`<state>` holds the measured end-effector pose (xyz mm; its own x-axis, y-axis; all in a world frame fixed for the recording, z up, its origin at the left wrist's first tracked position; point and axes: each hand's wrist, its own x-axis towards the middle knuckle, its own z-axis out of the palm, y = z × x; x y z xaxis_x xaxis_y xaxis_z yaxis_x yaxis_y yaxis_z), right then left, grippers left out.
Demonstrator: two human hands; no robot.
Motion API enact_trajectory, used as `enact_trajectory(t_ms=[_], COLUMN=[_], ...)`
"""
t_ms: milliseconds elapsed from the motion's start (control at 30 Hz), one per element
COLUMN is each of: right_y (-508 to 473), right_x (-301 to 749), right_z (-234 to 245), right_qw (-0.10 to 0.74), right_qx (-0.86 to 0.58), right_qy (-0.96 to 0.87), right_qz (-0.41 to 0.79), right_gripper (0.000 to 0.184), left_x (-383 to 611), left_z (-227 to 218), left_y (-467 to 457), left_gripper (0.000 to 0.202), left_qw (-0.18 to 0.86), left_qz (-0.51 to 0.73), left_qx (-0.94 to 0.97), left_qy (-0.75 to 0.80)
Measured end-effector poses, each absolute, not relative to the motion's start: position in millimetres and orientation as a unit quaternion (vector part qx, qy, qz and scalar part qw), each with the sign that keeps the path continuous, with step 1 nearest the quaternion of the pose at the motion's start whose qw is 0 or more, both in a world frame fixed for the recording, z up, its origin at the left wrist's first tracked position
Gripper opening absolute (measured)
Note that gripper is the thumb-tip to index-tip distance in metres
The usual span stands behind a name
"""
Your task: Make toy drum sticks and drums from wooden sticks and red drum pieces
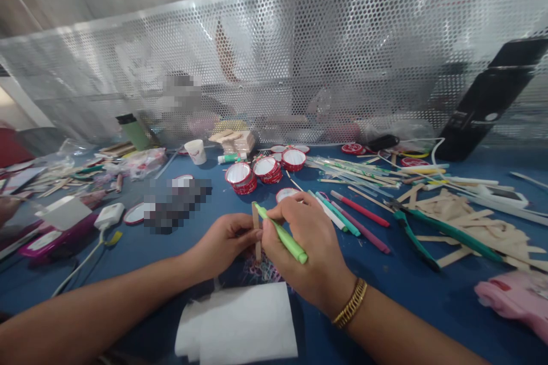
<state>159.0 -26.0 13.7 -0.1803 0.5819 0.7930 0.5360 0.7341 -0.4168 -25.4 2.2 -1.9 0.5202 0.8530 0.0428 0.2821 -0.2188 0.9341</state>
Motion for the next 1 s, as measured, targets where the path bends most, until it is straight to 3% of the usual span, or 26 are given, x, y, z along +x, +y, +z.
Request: enact_trajectory(t_ms=[767, 1000], right_y=[-24.8, -27.4], right_x=[162.8, 157.0], right_z=[18.0, 13.6], right_qw=[0.541, 0.482], right_qx=[-0.377, -0.338], right_qy=[-0.75, -0.808], right_qz=[-0.046, -0.013], right_gripper=[0.008, 0.02], left_x=[-25.6, -29.1], left_z=[-0.8, 0.7], left_y=[2.6, -0.5], left_gripper=[0.039, 0.04], left_qw=[0.497, 0.398], left_qz=[0.29, 0.298], left_qx=[0.712, 0.77], left_qy=[0.403, 0.398])
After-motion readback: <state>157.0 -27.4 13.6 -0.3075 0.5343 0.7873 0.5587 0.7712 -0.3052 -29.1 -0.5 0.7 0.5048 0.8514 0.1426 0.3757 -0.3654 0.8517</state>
